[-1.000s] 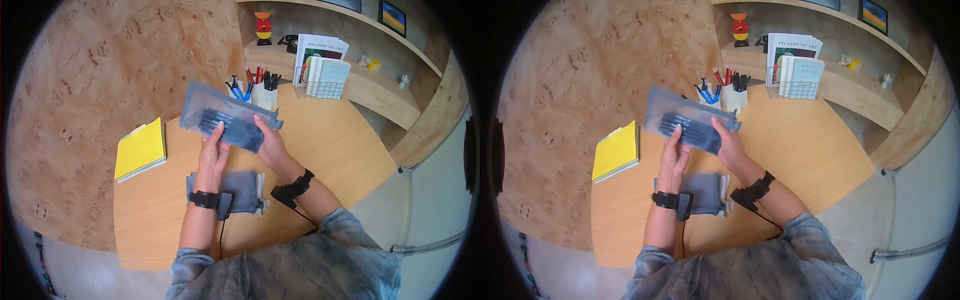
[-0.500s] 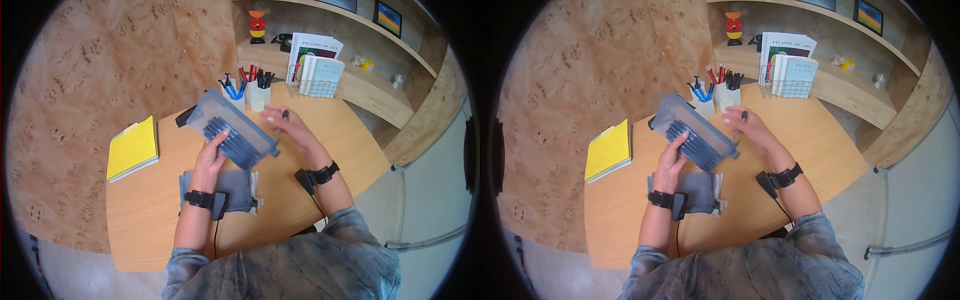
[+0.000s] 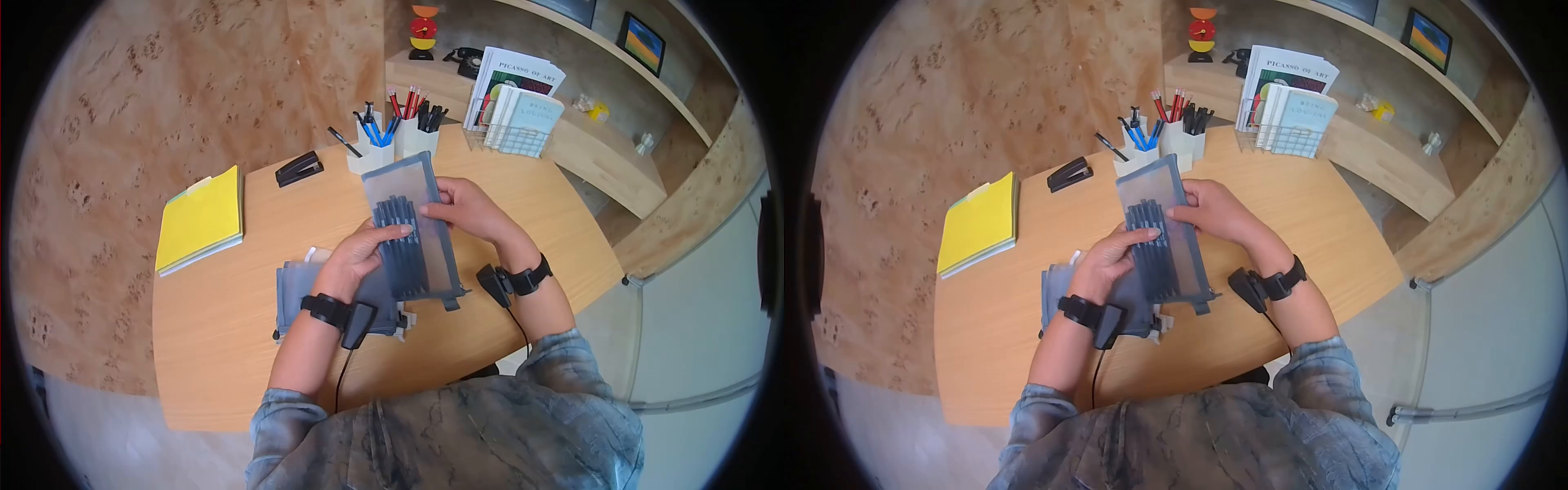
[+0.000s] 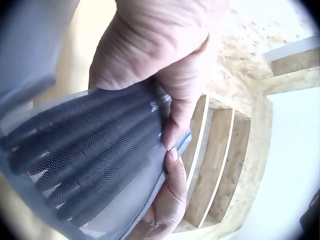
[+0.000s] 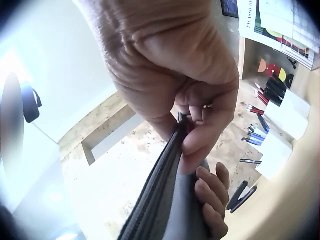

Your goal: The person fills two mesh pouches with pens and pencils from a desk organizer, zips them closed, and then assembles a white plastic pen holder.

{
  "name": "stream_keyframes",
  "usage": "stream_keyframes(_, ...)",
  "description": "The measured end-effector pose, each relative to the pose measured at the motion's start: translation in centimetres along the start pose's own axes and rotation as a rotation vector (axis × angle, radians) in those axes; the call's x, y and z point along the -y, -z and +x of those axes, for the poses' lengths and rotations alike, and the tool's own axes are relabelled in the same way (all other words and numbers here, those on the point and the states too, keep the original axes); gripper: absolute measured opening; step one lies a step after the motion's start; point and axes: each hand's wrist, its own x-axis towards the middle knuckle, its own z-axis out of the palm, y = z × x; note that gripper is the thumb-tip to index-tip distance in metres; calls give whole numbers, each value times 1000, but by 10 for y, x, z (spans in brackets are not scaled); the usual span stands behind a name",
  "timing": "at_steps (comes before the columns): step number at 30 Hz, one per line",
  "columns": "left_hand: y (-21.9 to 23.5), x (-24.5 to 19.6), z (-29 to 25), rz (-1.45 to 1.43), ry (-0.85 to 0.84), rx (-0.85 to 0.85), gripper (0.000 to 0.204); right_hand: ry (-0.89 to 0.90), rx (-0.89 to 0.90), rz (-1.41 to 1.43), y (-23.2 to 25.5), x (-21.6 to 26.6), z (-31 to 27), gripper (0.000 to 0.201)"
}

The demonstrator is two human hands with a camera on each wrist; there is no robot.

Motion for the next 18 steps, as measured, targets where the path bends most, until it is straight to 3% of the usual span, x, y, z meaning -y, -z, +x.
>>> stream_keyframes(7,-2,5,-4,-20,31,9,42,23,-31,-52,-1,-5,0,19)
stream_keyframes(10,22,18,5,-12,17,60,38,44,-69,-43,11,-12,-1,18)
stream_keyframes(11,24,18,1,-1,-5,-2,36,50,-83,-31,19,-16,-2,19)
stream_keyframes(13,30,15,-13,24,-50,-122,33,14,-149,-95,47,-32,-6,18)
stream_keyframes(18,60,16,-35,-72,-114,-198,27,41,-473,-192,120,-56,-24,17)
